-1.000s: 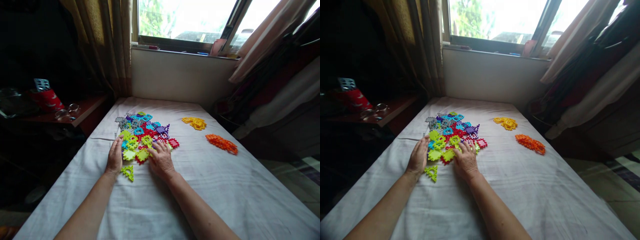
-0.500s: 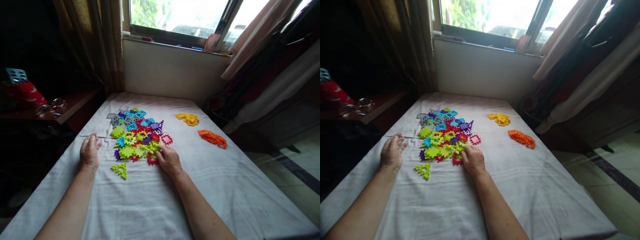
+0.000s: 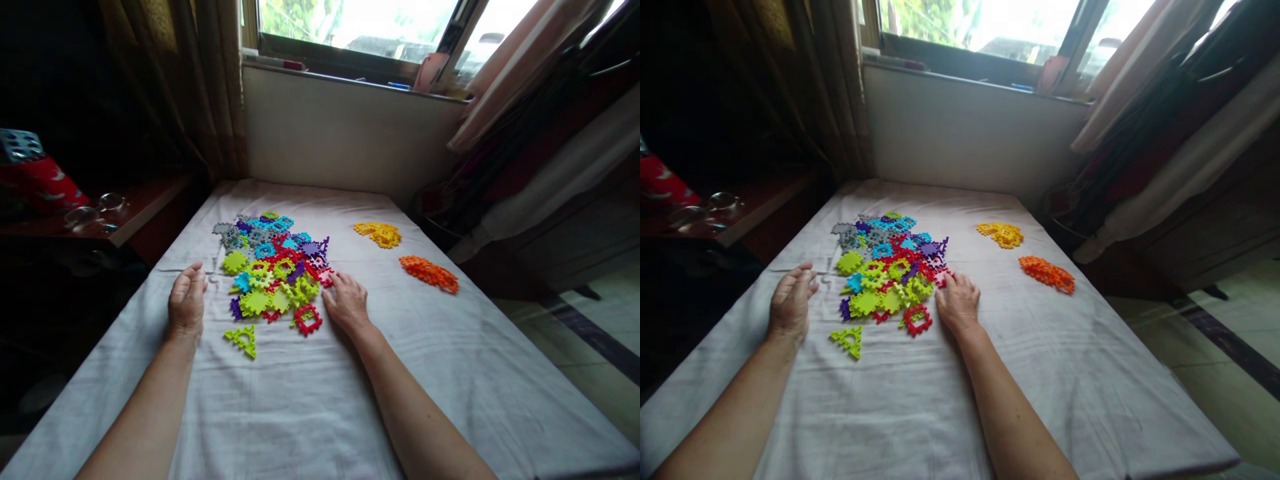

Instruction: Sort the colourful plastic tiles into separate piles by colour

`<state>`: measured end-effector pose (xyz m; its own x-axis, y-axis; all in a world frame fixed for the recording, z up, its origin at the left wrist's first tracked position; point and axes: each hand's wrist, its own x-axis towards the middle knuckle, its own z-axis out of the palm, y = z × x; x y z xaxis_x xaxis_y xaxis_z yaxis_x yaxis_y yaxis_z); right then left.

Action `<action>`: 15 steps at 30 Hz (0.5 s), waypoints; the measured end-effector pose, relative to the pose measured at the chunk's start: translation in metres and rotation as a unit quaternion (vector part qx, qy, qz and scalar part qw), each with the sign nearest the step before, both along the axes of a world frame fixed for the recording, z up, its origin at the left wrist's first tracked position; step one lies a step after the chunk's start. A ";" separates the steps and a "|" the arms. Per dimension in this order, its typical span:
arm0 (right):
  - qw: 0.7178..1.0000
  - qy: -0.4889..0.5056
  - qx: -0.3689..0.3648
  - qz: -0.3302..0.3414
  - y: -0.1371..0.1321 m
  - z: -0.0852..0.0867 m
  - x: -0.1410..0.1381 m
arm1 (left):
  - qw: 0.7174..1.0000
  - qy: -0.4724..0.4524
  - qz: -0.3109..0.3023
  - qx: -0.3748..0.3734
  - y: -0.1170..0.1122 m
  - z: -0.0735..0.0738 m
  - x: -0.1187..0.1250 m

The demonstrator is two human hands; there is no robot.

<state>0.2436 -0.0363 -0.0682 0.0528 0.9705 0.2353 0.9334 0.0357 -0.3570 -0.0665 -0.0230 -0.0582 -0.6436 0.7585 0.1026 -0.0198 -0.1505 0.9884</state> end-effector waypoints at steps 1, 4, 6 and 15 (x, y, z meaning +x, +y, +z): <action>0.999 0.008 -0.004 0.043 -0.002 0.000 -0.008 | 1.000 0.001 0.000 0.001 0.000 0.000 0.000; 0.989 0.039 0.002 0.143 -0.008 0.001 -0.031 | 1.000 -0.006 -0.001 0.002 -0.001 0.001 0.001; 0.986 0.063 0.016 0.155 -0.011 0.002 -0.036 | 1.000 -0.013 -0.005 0.005 -0.002 0.002 0.001; 0.974 0.101 -0.028 0.202 -0.029 0.021 -0.003 | 1.000 -0.017 -0.007 0.007 0.000 0.002 0.002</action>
